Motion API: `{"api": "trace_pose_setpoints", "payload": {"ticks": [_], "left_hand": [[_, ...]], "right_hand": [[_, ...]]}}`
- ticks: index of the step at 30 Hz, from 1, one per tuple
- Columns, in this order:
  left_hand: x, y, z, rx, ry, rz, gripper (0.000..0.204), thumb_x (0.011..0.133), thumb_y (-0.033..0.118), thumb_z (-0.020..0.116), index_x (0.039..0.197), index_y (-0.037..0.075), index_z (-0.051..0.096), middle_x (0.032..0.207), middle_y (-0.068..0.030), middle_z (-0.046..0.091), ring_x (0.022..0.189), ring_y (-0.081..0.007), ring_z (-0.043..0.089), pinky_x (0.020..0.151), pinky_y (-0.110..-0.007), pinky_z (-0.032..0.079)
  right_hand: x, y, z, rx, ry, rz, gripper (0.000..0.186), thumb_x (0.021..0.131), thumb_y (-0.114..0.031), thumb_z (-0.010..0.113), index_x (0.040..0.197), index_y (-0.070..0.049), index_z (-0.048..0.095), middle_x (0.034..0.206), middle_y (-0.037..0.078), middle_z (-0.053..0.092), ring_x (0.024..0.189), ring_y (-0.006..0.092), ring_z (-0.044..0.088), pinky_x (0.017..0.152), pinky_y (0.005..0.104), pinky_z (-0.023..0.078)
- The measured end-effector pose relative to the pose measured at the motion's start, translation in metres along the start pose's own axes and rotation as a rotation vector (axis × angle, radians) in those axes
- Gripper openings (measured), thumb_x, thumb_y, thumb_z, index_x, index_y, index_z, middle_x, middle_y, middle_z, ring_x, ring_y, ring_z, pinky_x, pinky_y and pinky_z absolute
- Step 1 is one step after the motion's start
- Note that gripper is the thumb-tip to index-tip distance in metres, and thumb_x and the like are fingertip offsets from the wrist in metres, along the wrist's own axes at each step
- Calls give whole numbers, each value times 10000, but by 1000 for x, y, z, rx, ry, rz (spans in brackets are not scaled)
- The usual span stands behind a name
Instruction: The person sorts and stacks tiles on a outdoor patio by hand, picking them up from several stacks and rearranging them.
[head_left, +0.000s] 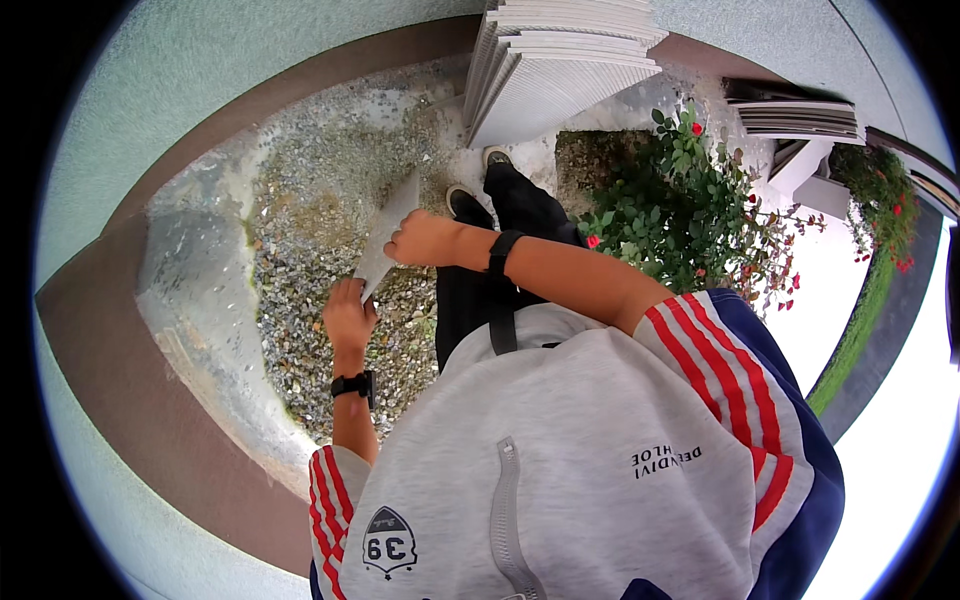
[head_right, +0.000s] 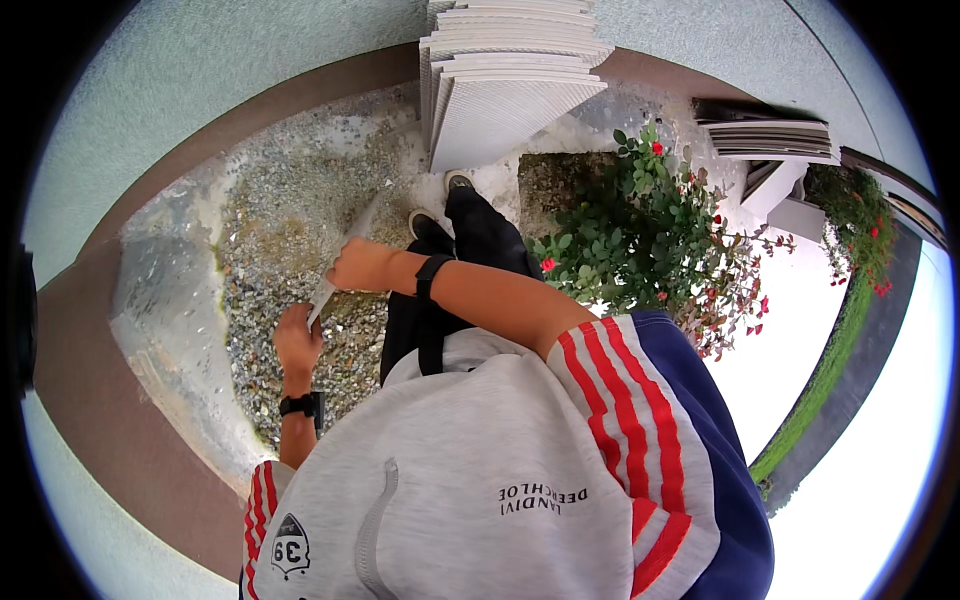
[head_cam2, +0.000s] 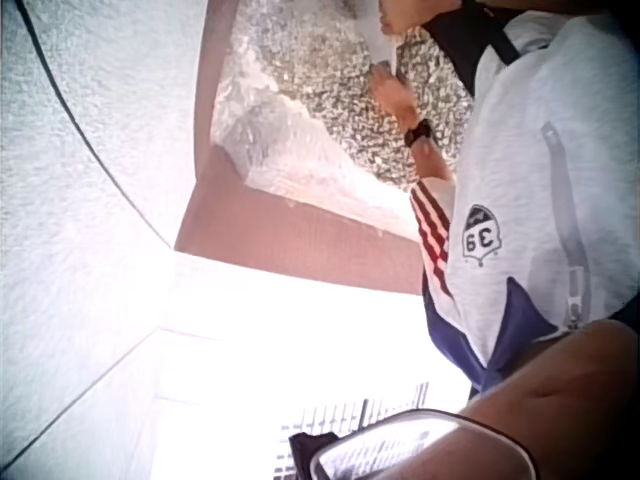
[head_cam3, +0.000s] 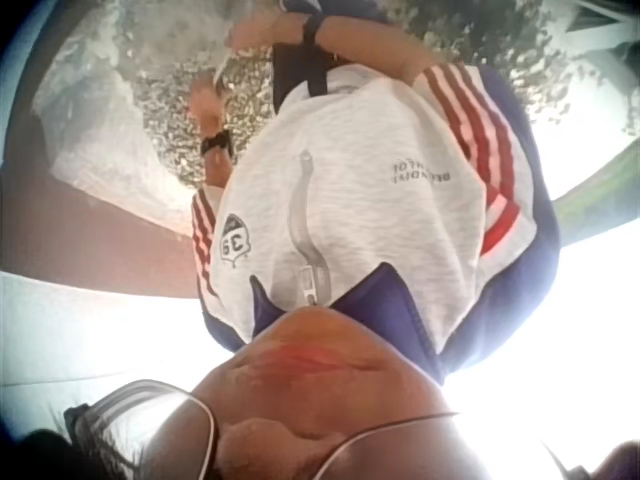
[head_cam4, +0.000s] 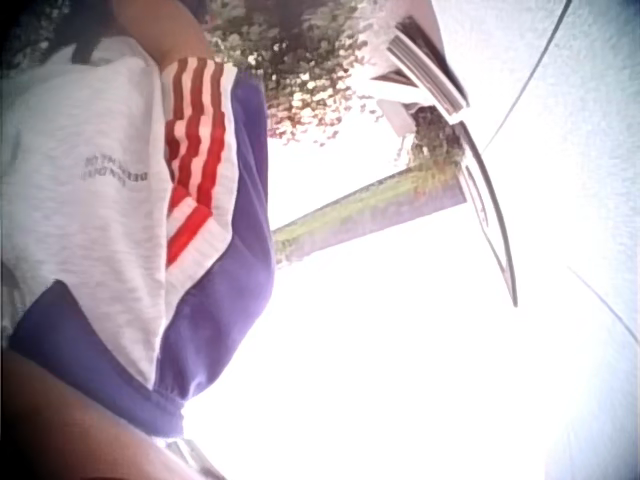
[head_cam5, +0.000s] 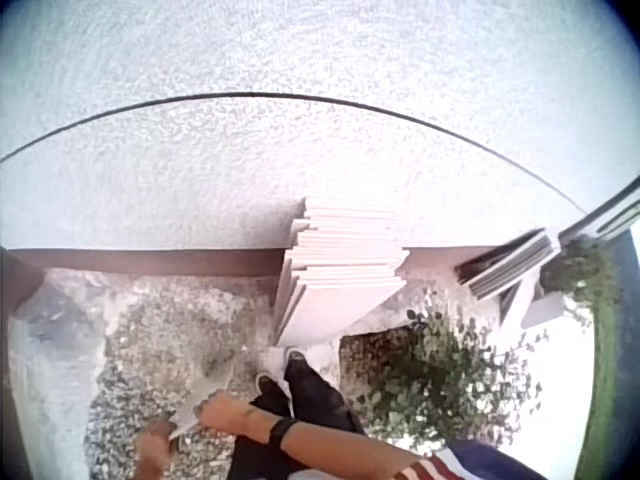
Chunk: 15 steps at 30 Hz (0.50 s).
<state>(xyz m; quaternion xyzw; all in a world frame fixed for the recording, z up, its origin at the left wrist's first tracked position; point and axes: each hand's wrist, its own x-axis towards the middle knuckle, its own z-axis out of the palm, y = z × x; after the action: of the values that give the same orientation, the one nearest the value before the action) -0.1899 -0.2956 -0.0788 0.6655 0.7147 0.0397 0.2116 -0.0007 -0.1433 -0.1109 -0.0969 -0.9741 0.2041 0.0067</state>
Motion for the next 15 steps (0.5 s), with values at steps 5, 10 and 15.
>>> {"api": "trace_pose_setpoints", "payload": {"ticks": [5, 10, 15], "left_hand": [[13, -7, -10, -16, 43, 51, 138, 764, 64, 654, 888, 87, 596, 809, -86, 578, 779, -320, 576, 619, -435, 482], [13, -17, -8, -22, -26, 16, 237, 710, 75, 708, 911, 83, 584, 868, -76, 585, 850, -290, 581, 677, -412, 495], [9, -19, -4, -20, -8, 29, 262, 687, 70, 710, 913, 83, 578, 865, -73, 577, 849, -282, 581, 658, -407, 497]], "right_hand": [[12, 3, -7, 15, -61, 68, 88, 727, -135, 647, 779, -103, 583, 699, 20, 621, 719, 228, 667, 596, 350, 517], [16, 5, -12, 42, -4, 73, 81, 730, -116, 640, 800, -96, 604, 696, 39, 627, 708, 255, 658, 599, 373, 512], [14, 2, -9, 29, -32, 93, 68, 723, -90, 622, 777, -86, 581, 725, 45, 617, 733, 252, 648, 625, 373, 517]]}}
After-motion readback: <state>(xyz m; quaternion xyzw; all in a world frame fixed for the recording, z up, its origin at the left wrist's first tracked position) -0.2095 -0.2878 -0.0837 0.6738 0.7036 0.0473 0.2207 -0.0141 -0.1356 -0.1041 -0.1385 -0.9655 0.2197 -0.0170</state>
